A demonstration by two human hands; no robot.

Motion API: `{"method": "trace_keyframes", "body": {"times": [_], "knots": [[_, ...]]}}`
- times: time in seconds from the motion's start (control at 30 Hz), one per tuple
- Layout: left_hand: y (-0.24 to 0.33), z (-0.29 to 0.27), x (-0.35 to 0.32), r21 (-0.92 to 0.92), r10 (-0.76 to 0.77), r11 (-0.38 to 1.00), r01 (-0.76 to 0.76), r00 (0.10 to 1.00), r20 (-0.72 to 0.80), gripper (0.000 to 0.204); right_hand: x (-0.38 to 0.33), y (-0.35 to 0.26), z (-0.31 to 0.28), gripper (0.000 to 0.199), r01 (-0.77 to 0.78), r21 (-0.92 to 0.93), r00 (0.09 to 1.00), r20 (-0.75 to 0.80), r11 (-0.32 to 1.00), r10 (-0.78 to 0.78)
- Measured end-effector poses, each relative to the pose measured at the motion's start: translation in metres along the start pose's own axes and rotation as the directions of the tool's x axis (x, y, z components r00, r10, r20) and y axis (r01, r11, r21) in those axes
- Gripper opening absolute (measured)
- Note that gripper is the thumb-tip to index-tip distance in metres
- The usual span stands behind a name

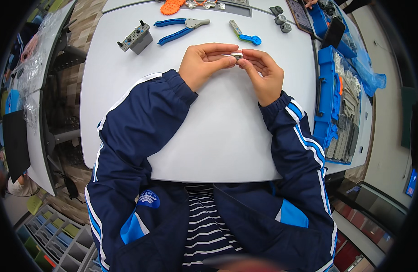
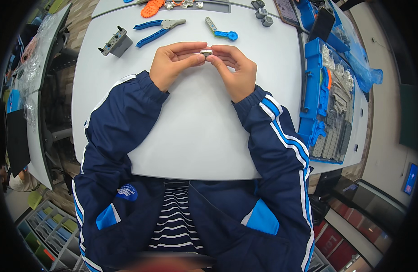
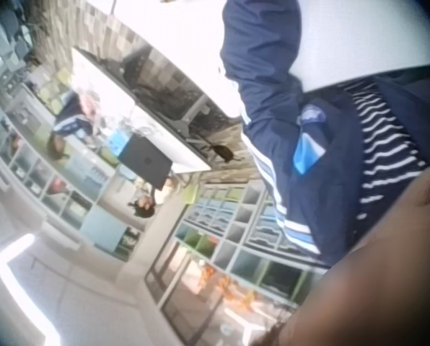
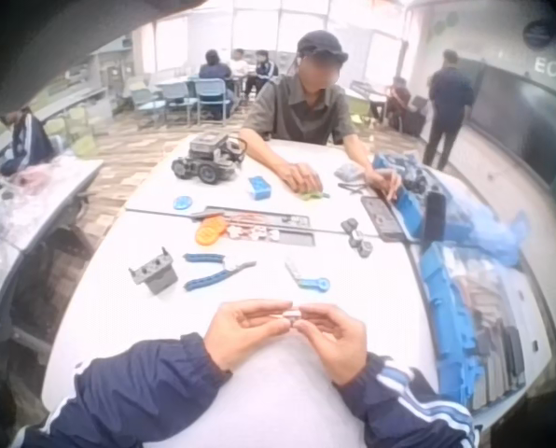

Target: The person assembles small mechanical components on a white table, connecting grey and blue plastic pieces by hand. They handle multiple small parts, aligning and snapping them together while occasionally referencing a tablet on the table.

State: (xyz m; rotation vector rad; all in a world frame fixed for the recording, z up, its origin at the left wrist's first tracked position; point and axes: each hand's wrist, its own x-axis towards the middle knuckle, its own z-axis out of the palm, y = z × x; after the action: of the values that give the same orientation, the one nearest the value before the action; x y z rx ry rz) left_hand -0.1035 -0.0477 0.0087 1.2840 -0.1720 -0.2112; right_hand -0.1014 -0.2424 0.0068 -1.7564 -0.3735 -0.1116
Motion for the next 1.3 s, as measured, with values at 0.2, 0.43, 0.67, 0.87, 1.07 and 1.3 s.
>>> {"method": "trace_keyframes", "body": {"times": [0.2, 0.43, 0.67, 0.87, 1.07, 1.3], "knots": [[0.0002, 0.0006, 0.0001, -0.009, 0.018, 1.0, -0.018, 1.0, 0.022, 0.039, 0.0005, -0.0051, -0.002, 0.018, 0.185, -0.221, 0.982, 0.01, 0.958, -0.187], [0.001, 0.0001, -0.0007, 0.024, 0.033, 0.999, -0.033, 0.999, 0.026, 0.038, 0.001, -0.0049, -0.0012, 0.021, 0.159, -0.205, 0.987, 0.008, 0.966, -0.16], [0.001, 0.0006, -0.0021, 0.051, 0.065, 0.996, -0.067, 0.997, 0.043, 0.038, 0.0009, -0.0046, -0.0039, 0.019, 0.222, -0.237, 0.975, 0.023, 0.946, -0.223], [0.0013, 0.0001, -0.0018, 0.055, 0.058, 0.997, -0.06, 0.997, 0.04, 0.039, 0.002, -0.0063, -0.0024, 0.019, 0.247, -0.254, 0.968, 0.013, 0.935, -0.252], [0.0003, 0.0018, -0.0019, 0.055, 0.091, 0.994, -0.093, 0.995, 0.031, 0.039, 0.0014, -0.0062, -0.0021, 0.019, 0.208, -0.226, 0.977, -0.001, 0.951, -0.214], [-0.0005, 0.0019, -0.0013, 0.086, 0.132, 0.987, -0.133, 0.991, 0.026, 0.034, 0.0019, -0.0037, -0.0022, 0.015, 0.307, -0.306, 0.949, 0.025, 0.901, -0.315]]}}
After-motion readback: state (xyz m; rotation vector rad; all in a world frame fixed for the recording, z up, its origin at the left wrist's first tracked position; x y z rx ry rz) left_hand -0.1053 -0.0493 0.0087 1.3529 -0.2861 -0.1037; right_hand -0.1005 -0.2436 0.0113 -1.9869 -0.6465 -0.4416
